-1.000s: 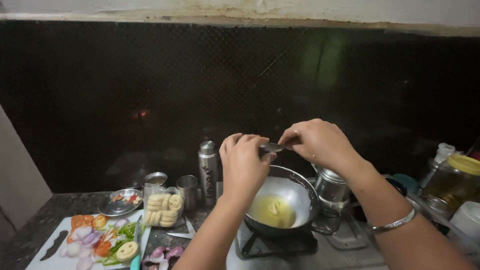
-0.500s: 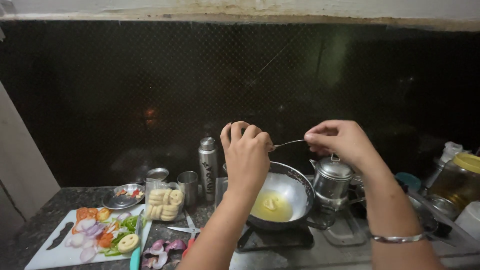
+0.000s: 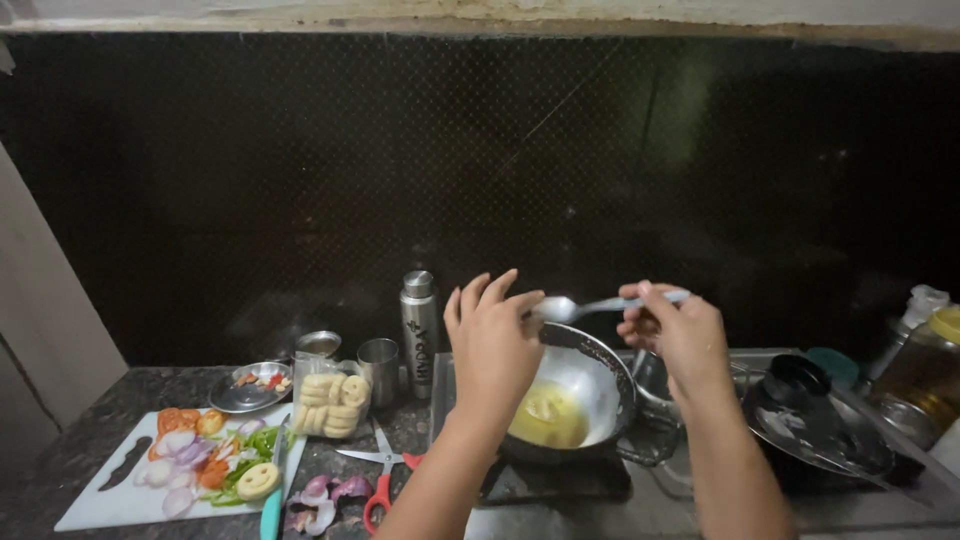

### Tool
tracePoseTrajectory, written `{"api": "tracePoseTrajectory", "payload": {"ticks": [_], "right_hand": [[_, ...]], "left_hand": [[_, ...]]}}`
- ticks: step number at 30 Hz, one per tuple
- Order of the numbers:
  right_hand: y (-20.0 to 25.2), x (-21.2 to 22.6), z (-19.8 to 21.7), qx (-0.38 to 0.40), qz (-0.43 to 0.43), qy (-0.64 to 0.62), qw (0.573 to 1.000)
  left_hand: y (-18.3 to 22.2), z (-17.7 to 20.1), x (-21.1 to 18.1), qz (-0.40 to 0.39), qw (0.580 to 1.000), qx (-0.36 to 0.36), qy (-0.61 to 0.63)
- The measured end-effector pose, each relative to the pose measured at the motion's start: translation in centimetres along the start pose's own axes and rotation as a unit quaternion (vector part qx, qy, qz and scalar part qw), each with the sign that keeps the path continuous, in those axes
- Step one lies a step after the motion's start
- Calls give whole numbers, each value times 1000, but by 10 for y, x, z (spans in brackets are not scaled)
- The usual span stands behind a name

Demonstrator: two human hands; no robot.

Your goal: The person removes potato snacks from a bag, melts butter in a pan, and stirs it with a spoon. They then peel an onion by hand and arrange the snacks and vegetables on a cutting board.

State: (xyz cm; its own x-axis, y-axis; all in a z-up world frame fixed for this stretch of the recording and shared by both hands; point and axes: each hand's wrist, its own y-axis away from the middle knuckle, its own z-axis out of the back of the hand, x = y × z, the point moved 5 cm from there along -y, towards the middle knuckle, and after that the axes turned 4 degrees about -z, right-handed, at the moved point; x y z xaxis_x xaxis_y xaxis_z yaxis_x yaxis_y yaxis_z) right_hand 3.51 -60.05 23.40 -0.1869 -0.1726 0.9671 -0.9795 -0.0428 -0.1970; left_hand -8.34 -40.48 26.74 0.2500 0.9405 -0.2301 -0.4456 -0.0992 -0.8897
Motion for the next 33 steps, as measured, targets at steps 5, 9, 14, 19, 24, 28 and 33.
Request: {"api": "tracePoseTrajectory", "payload": {"ticks": [5, 9, 14, 19, 24, 28, 33], "right_hand": [[15, -15, -1, -34, 65, 382, 921], [26, -20, -10, -31, -21, 447, 894], [28, -24, -22, 11, 26, 533, 845], [33, -22, -26, -11, 17, 523, 852], [41, -16, -27, -9, -38, 570, 821], [43, -6, -21, -59, 49, 563, 823], [41, -16, -26, -35, 65, 572, 817]], "left_hand": [[15, -18, 38, 329, 896, 105, 281], [30, -39, 63, 308, 911, 77, 264], [32, -42, 67, 277, 932, 74, 222], [32, -32, 65, 286, 927, 72, 230], [33, -28, 65, 284, 928, 63, 231], [33, -25, 64, 280, 930, 61, 230], [32, -23, 58, 277, 930, 69, 232]]}}
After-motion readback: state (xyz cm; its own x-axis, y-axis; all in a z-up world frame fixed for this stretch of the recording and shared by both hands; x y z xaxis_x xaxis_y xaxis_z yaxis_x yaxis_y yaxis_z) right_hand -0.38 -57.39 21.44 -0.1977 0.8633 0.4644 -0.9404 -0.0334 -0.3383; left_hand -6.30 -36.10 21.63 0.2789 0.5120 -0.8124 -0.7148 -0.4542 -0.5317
